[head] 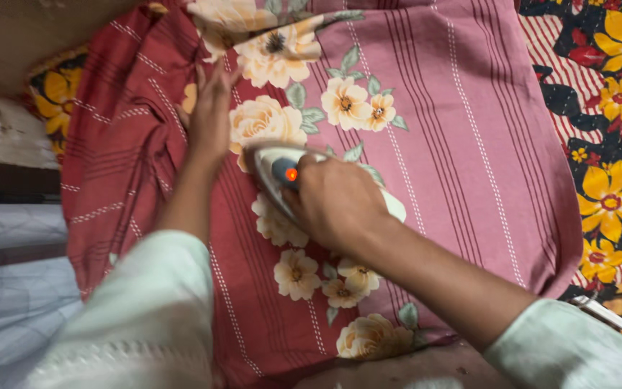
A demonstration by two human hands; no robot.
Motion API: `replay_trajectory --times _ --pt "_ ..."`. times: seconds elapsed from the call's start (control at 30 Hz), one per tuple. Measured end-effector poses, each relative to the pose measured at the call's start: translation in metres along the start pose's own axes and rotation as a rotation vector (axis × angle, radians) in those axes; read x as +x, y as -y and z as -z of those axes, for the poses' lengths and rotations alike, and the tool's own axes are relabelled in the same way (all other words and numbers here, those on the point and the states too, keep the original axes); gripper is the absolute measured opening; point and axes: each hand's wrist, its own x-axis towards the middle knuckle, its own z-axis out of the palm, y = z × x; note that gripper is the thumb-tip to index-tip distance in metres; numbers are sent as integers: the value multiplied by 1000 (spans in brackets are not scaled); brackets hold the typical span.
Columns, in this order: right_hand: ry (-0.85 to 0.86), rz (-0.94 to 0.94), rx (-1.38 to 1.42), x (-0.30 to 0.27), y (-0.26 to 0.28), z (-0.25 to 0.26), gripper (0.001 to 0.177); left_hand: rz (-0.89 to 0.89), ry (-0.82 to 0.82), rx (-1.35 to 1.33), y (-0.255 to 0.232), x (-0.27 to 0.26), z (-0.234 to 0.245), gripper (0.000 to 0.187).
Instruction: The person irons a floral-patterned fabric on a bed using a handheld iron. They repeatedly smooth the fabric with their hands, adjust its position, and iron different sections, including folding the fabric over to iron the reverse side.
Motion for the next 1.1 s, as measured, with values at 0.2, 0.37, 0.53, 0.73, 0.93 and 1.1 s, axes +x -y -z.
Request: replay_trajectory --times 0.2,0.37,0.53,0.73,0.93,1.1 --pt "-89 -313 -28 40 -62 21 53 -191 -264 -149 -21 -111 -40 56" --pt "-276 -433 -61 32 -172 46 61 -230 -126 370 -47 -179 -70 53" --pt "-300 -530 -168 32 -283 74 31 -109 -177 565 -38 -195 -62 54" --pt "-460 -655 227 22 -337 88 55 -56 -296 502 -10 -214 -38 56" --pt "-413 -695 349 -21 -353 61 51 -104 -304 394 11 -226 -30 57" --pt "-397 -709 209 -95 -351 31 57 -131 -292 401 18 -233 -15 56"
